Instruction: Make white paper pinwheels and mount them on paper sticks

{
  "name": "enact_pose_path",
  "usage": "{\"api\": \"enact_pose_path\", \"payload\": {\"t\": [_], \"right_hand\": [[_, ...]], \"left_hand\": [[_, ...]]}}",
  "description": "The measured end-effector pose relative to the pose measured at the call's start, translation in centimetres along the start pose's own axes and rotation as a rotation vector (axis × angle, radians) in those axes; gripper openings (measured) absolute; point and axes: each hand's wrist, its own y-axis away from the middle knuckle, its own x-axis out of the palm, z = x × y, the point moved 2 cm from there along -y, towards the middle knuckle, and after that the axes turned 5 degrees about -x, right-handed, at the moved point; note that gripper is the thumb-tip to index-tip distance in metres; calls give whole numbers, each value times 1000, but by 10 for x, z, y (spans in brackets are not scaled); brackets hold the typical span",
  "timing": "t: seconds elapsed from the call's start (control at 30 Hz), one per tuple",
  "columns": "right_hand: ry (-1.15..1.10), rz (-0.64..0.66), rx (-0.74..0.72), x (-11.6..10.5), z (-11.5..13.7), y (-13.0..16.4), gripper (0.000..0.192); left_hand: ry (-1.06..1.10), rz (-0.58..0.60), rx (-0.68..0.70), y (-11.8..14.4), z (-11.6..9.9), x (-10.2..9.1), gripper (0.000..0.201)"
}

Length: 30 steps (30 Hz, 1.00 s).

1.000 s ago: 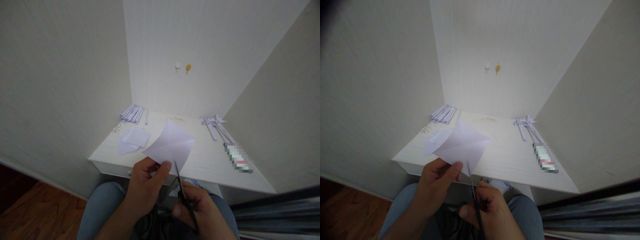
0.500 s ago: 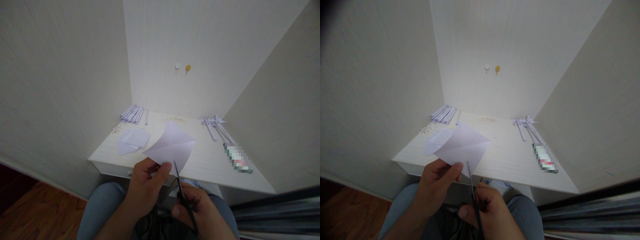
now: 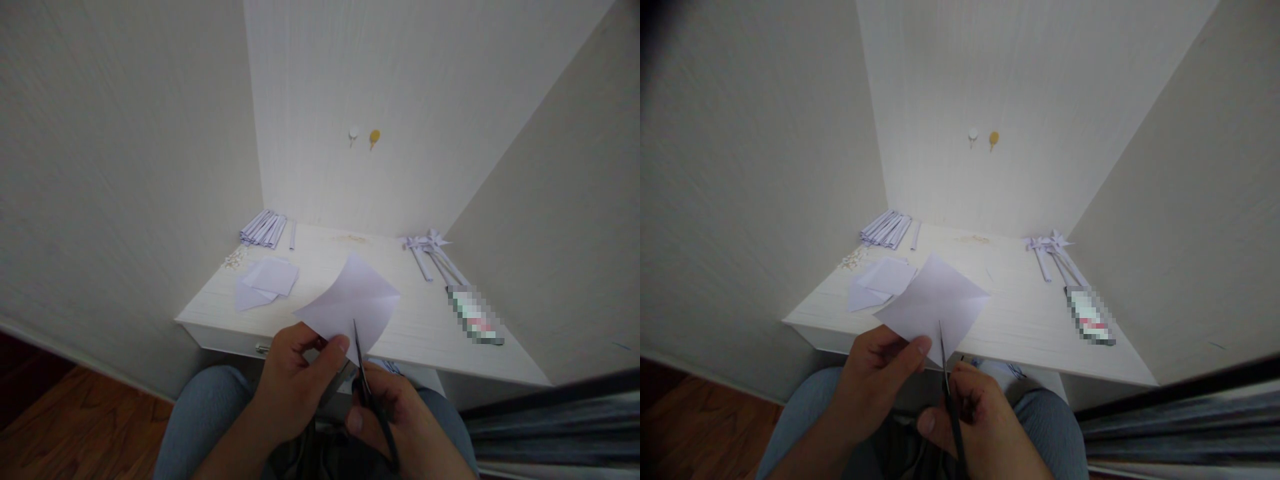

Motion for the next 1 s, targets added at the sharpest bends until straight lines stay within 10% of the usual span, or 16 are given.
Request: {"api": "enact_pose_path", "payload": {"t": [1.0], "right_hand": [[40,-83,-34,-2,-8,0,44]], "left_hand": [[2,2,-6,1,1,3,25]]}}
